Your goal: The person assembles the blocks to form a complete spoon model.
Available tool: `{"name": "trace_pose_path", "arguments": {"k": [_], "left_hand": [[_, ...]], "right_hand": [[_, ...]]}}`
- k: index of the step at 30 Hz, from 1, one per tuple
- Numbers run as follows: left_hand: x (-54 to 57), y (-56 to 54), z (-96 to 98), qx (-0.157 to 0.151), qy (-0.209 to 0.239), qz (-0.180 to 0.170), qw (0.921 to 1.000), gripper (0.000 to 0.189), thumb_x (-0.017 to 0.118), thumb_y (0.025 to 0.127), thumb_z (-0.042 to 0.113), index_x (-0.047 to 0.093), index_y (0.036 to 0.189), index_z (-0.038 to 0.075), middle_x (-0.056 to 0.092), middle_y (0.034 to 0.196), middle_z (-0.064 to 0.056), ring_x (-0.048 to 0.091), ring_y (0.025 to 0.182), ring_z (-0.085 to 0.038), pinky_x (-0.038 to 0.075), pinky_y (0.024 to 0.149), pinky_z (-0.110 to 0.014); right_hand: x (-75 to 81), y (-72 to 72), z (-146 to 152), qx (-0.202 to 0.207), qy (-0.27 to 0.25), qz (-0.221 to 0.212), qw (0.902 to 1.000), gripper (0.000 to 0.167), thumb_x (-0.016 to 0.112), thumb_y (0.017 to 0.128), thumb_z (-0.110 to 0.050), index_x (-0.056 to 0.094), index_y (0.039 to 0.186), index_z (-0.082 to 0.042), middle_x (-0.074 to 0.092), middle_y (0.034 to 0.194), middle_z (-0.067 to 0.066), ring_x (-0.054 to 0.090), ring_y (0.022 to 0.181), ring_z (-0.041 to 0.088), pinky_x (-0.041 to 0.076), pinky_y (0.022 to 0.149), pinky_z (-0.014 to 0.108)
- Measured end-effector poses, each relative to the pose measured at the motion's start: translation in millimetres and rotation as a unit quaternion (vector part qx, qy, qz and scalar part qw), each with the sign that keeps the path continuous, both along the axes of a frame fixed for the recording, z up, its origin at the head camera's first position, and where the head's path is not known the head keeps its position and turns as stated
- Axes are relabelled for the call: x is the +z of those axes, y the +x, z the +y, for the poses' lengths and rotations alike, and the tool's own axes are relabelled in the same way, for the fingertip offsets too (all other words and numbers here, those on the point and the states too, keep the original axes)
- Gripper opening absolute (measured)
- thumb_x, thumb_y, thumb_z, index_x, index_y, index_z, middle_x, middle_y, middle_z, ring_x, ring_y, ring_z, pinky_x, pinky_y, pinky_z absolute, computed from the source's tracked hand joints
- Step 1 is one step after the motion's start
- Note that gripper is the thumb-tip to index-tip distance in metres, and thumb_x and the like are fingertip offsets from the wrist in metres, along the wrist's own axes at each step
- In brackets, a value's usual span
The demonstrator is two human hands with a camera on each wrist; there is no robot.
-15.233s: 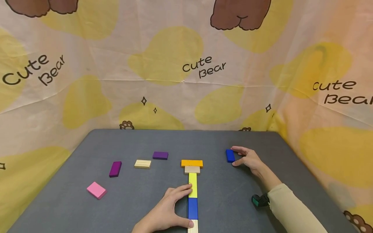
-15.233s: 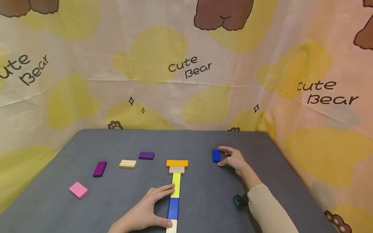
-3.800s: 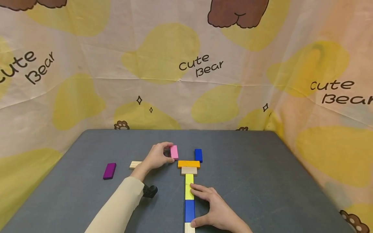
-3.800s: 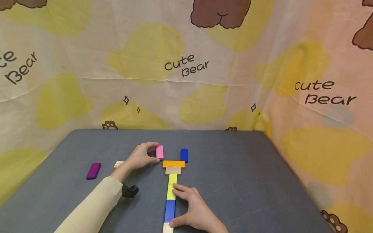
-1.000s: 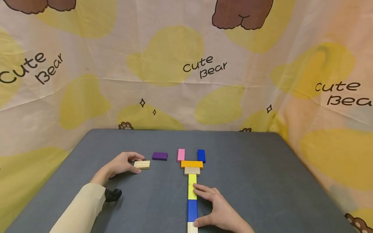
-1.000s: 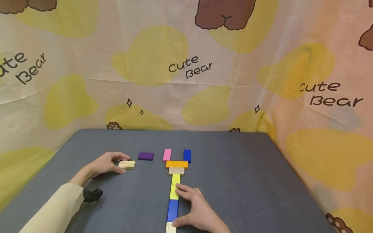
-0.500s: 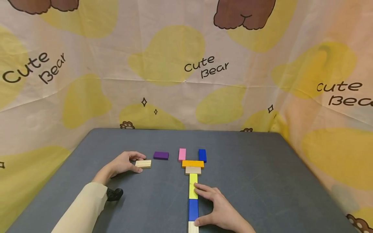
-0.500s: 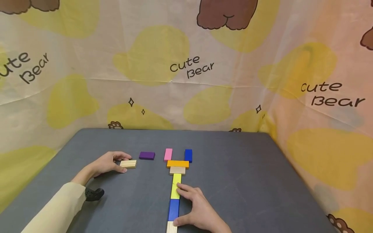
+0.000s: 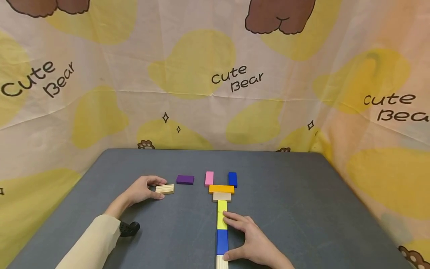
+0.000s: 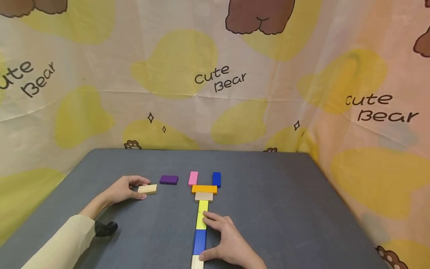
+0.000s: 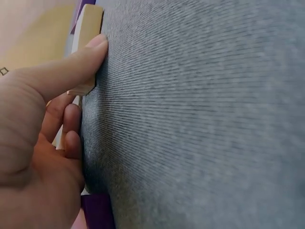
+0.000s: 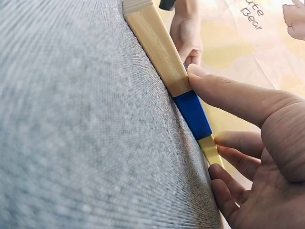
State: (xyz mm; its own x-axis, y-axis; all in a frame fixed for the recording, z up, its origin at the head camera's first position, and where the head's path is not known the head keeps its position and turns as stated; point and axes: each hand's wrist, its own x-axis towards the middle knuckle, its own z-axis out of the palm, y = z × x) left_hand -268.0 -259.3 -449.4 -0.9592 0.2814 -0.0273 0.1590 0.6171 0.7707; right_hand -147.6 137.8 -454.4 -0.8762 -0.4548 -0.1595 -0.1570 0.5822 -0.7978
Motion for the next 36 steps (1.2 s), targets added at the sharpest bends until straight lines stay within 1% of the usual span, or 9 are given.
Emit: {"name": "trace_pose_path", "arguments": {"k": [5, 8, 11, 15, 19, 23, 29, 32, 36], "left_hand": [[-0.7, 5.0, -2.7, 0.006, -0.008, 0.034, 0.9994, 0.048, 0.088, 0.075, 0.021, 0.07, 0.117, 0.008, 0.068, 0.107, -0.003, 0.057, 0.094, -0.021, 0.046, 0.079, -0.035], [0.3, 6.9, -1.7, 0.017, 0.014, 0.045, 0.9987, 0.048, 0.087, 0.076, 0.024, 0.07, 0.118, 0.007, 0.068, 0.108, -0.004, 0.06, 0.095, -0.021, 0.049, 0.08, -0.034], [4.5, 6.0, 7.3, 0.029, 0.037, 0.053, 0.9975, 0.049, 0.086, 0.077, 0.028, 0.069, 0.118, 0.008, 0.068, 0.109, -0.005, 0.062, 0.095, -0.021, 0.051, 0.08, -0.035], [15.2, 2.2, 36.3, 0.027, 0.052, 0.072, 0.9957, 0.047, 0.085, 0.078, 0.031, 0.07, 0.117, 0.01, 0.069, 0.108, -0.003, 0.063, 0.096, -0.02, 0.051, 0.082, -0.038], [25.5, -1.9, 75.2, 0.02, 0.054, 0.098, 0.9936, 0.046, 0.086, 0.078, 0.029, 0.07, 0.117, 0.01, 0.069, 0.106, 0.0, 0.062, 0.096, -0.022, 0.05, 0.083, -0.04], [30.0, -2.7, 116.6, 0.02, 0.049, 0.104, 0.9932, 0.045, 0.086, 0.078, 0.027, 0.071, 0.117, 0.011, 0.068, 0.106, 0.003, 0.059, 0.097, -0.025, 0.049, 0.081, -0.039], [22.2, -2.6, 167.0, 0.025, 0.045, 0.103, 0.9934, 0.038, 0.086, 0.077, 0.023, 0.074, 0.112, 0.015, 0.067, 0.1, 0.007, 0.054, 0.096, -0.022, 0.046, 0.077, -0.037], [15.7, -3.8, 181.1, 0.028, 0.049, 0.101, 0.9933, 0.038, 0.085, 0.078, 0.019, 0.073, 0.114, 0.011, 0.068, 0.101, 0.004, 0.054, 0.094, -0.022, 0.047, 0.078, -0.037], [10.9, -4.7, 191.8, 0.033, 0.046, 0.097, 0.9937, 0.038, 0.084, 0.081, 0.016, 0.072, 0.115, 0.008, 0.068, 0.106, -0.001, 0.054, 0.091, -0.022, 0.048, 0.083, -0.039]], "right_hand": [[-0.7, -1.1, 0.3, 0.001, -0.001, 0.002, 1.0, 0.089, 0.089, 0.066, -0.049, 0.055, 0.143, -0.02, 0.04, 0.148, -0.016, 0.036, 0.121, 0.022, 0.036, 0.098, 0.055], [-0.4, -0.7, -0.2, 0.002, 0.001, 0.0, 1.0, 0.088, 0.089, 0.066, -0.049, 0.055, 0.143, -0.021, 0.04, 0.147, -0.016, 0.036, 0.122, 0.022, 0.036, 0.098, 0.055], [-0.1, -0.5, -0.5, 0.003, -0.001, -0.002, 1.0, 0.088, 0.089, 0.066, -0.049, 0.055, 0.143, -0.021, 0.04, 0.147, -0.016, 0.035, 0.124, 0.022, 0.036, 0.099, 0.056], [-0.2, -0.6, 0.0, 0.005, -0.004, -0.001, 1.0, 0.088, 0.089, 0.067, -0.048, 0.054, 0.143, -0.021, 0.04, 0.148, -0.016, 0.035, 0.125, 0.022, 0.036, 0.1, 0.056], [-0.6, -1.4, 1.0, 0.007, -0.005, 0.0, 1.0, 0.087, 0.088, 0.067, -0.049, 0.054, 0.143, -0.021, 0.04, 0.148, -0.015, 0.035, 0.126, 0.023, 0.035, 0.1, 0.057], [-0.8, -1.3, 3.8, 0.011, -0.004, 0.003, 0.9999, 0.087, 0.088, 0.068, -0.05, 0.055, 0.143, -0.02, 0.04, 0.148, -0.015, 0.035, 0.125, 0.023, 0.034, 0.1, 0.058], [-1.3, 2.3, 10.7, 0.023, -0.009, 0.011, 0.9996, 0.086, 0.087, 0.068, -0.05, 0.055, 0.143, -0.021, 0.04, 0.147, -0.017, 0.036, 0.126, 0.023, 0.034, 0.1, 0.057], [-1.3, 4.5, 13.3, 0.029, -0.017, 0.005, 0.9994, 0.085, 0.087, 0.069, -0.048, 0.055, 0.143, -0.02, 0.04, 0.147, -0.017, 0.035, 0.127, 0.023, 0.033, 0.101, 0.058], [0.1, 7.3, 16.8, 0.031, -0.02, -0.012, 0.9992, 0.084, 0.087, 0.07, -0.046, 0.054, 0.143, -0.021, 0.04, 0.148, -0.016, 0.035, 0.126, 0.024, 0.032, 0.101, 0.06]]}}
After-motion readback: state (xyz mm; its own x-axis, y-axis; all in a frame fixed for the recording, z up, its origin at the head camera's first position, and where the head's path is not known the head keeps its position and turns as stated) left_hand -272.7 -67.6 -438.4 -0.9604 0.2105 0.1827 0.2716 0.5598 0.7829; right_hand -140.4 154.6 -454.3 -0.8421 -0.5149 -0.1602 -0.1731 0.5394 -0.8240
